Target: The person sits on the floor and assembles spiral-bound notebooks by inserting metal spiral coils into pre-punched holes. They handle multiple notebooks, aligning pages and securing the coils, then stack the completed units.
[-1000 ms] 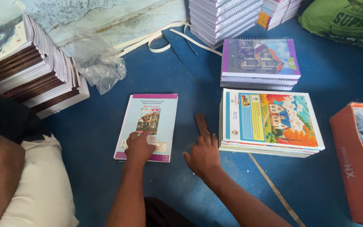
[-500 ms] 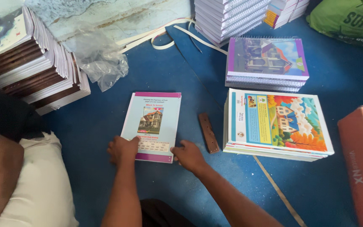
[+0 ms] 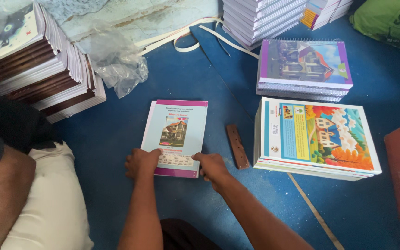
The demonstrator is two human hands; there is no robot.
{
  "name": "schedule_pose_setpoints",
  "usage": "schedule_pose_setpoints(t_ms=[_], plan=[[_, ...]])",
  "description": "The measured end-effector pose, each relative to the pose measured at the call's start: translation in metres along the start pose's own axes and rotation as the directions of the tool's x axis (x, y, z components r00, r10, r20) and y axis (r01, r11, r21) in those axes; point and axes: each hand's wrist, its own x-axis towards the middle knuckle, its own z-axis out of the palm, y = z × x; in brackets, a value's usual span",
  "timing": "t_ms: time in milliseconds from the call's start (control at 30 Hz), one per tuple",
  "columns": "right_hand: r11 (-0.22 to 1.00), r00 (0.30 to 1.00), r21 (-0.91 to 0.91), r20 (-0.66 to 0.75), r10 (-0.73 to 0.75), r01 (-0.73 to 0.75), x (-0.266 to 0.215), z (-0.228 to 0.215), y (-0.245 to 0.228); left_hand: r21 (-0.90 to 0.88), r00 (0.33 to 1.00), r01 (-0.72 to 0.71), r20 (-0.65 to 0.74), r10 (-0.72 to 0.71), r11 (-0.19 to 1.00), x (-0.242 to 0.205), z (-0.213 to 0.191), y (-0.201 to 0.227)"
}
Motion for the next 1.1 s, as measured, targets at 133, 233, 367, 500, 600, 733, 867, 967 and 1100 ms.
schedule_pose_setpoints(t_ms=[133,233,367,500,600,733,867,967,1100], plan=[[0.999,0.999,-0.016,0.039,0.033,-0.033,0.005,0.002,-0.002,-0.028,0.999,0.021,0.029,-0.021,0.999,0.002,0.0,-0.002],[0.997,0.997,0.035,0.037,0.062,-0.063,0.012,-0.001,-0.003,-0.025,0.997,0.056,0.049,-0.054,0.998,0.002,0.0,-0.001],[0.996,1.0,-0.087,-0.006,0.007,-0.007,0.021,0.001,0.002,-0.023,0.997,0.062,0.051,-0.061,0.998,-0.001,-0.003,0.001],[0.99,0.988,-0.056,-0.076,-0.137,0.133,0.026,0.007,0.01,-0.019,0.994,0.076,0.079,-0.074,0.997,-0.004,-0.008,0.002],[0.984,0.996,0.157,-0.025,-0.086,0.089,0.029,0.007,0.009,-0.019,0.988,0.087,0.13,-0.084,0.996,-0.006,-0.008,0.004],[0.979,0.995,0.186,0.048,-0.092,0.082,0.025,-0.001,0.0,-0.002,0.988,0.063,0.144,-0.062,0.998,-0.006,-0.007,0.002],[0.986,0.988,0.113,0.081,-0.13,0.121,0.015,-0.013,-0.015,-0.005,0.986,0.047,0.159,-0.045,0.999,-0.013,-0.007,0.005],[0.979,0.98,-0.053,0.021,-0.197,0.198,0.001,-0.019,-0.025,0.156,0.974,-0.215,-0.04,0.224,0.964,-0.035,-0.011,0.016],[0.902,0.933,-0.275,-0.045,-0.357,0.332,-0.02,-0.024,-0.033,-0.128,0.873,-0.487,-0.065,0.483,0.864,-0.08,-0.019,0.059]])
